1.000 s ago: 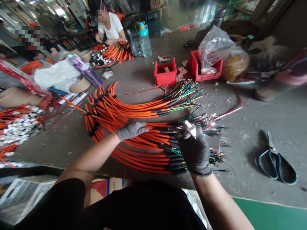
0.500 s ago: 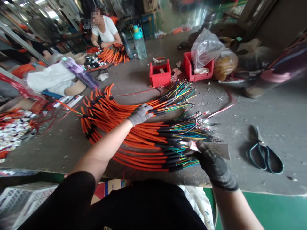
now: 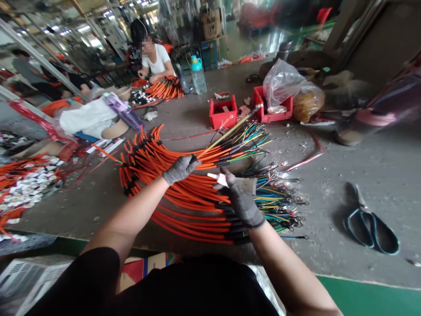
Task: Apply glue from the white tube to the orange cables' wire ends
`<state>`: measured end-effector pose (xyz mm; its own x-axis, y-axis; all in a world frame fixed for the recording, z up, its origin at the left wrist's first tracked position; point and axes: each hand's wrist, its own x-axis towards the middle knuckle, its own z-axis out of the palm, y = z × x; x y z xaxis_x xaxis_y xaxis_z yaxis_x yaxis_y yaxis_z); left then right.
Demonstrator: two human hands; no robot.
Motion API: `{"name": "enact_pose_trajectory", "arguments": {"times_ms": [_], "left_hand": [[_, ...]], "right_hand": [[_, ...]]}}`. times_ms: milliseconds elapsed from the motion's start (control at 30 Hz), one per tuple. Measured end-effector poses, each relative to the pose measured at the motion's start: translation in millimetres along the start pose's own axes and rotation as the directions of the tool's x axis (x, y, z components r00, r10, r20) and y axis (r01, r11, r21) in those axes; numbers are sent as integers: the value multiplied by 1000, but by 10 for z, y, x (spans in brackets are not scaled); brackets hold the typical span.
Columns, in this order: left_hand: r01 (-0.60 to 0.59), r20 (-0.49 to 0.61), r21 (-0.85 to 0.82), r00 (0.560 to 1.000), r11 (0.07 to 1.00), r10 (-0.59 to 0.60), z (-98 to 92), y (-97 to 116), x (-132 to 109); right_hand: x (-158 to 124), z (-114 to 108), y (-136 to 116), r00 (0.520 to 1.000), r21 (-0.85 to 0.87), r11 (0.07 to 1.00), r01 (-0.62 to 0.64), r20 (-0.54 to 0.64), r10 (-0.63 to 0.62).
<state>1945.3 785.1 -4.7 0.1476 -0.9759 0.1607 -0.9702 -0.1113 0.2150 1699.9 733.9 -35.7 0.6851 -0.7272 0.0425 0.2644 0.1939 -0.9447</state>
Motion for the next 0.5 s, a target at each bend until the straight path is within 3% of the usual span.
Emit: {"name": "enact_pose_trajectory", "arguments": {"times_ms": [133, 167, 233, 300, 367, 433, 500], "left_hand": [[-47, 27, 9, 999, 999, 47, 238, -26, -410], [-41, 23, 20, 999, 999, 40, 276, -32, -480], [-52, 11, 53, 999, 997, 51, 267, -33, -556], [-158, 6, 63, 987, 985, 158, 146, 4, -538], [-325, -16, -10, 946, 946, 325, -43, 95, -438], [-446, -60, -164, 895, 880, 442, -233, 218, -287], [-494, -48, -310, 861, 812, 506, -379, 325, -126]], "right_hand": [[472, 305, -90, 998, 13, 999, 47, 33, -47], [533, 312, -150, 987, 34, 990, 137, -84, -134], [560, 266, -285, 958, 44, 974, 222, -196, -209], [494, 200, -398, 926, 32, 964, 263, -289, -243], [401, 162, -455, 902, 2, 958, 286, -337, -269], [333, 147, -462, 899, -36, 948, 316, -308, -311], [304, 120, -449, 904, -99, 927, 362, -203, -375]]}}
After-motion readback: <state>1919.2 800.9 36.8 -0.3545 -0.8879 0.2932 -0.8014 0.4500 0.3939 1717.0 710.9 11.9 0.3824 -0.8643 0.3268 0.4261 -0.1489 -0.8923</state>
